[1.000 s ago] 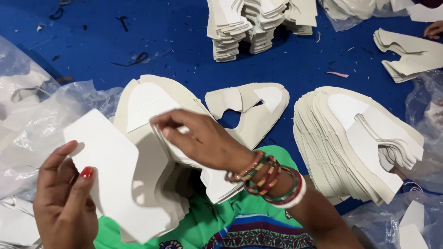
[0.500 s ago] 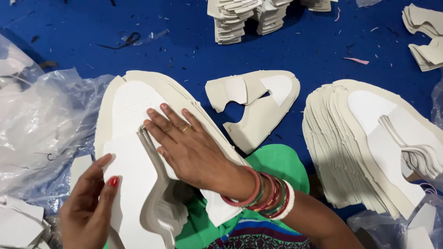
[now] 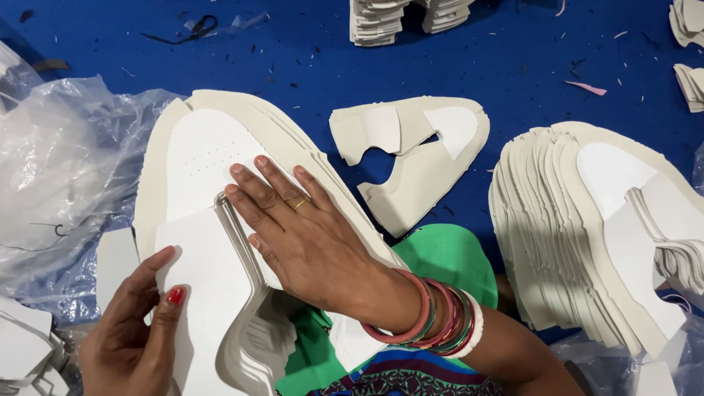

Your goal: The person sits on the floor of a workshop and stacks cut white shoe upper components into piles, picking pieces one at a time from loose piles and aligning them onto a growing stack. Other workers handle similar pieces in the background.

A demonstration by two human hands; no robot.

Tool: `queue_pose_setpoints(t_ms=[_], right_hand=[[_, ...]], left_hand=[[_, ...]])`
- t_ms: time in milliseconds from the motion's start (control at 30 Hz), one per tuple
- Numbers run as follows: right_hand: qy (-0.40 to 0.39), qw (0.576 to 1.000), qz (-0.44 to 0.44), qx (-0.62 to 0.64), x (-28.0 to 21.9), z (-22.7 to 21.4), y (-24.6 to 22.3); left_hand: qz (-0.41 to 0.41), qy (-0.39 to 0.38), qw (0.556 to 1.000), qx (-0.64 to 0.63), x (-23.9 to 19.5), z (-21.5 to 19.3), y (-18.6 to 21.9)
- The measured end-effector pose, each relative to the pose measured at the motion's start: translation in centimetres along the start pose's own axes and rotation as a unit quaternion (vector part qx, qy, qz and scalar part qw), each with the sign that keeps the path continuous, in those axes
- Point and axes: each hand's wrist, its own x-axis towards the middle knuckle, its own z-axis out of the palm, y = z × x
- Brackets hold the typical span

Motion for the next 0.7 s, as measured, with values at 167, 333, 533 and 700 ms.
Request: queue_pose_setpoints(t_ms=[167,333,533,700], right_hand=[[0.003,1.000,-0.003,-0.005,0.0,0.1,-0.1],[-0.043,0.999,0.004,0.025,0.1,-1.0,-0.1],[-0.150,0.987,-0.021,0.056,0.9,-4.0,0.3],[-0.153,0.985,-0.068,-0.035,1.9,-1.7,-2.2]], left_hand=[[0.037,-0.007,0.999,-0.001,0.0,-0.1,-0.3],[0.010,-0.012,0.998,0.054,0.1,-0.4,-0.3],[0.021,-0.015,0.999,0.023,0.0,-0.5,-0.4],[0.086,-0.025,0.996,0.014,-0.4,-0.9,-1.2]])
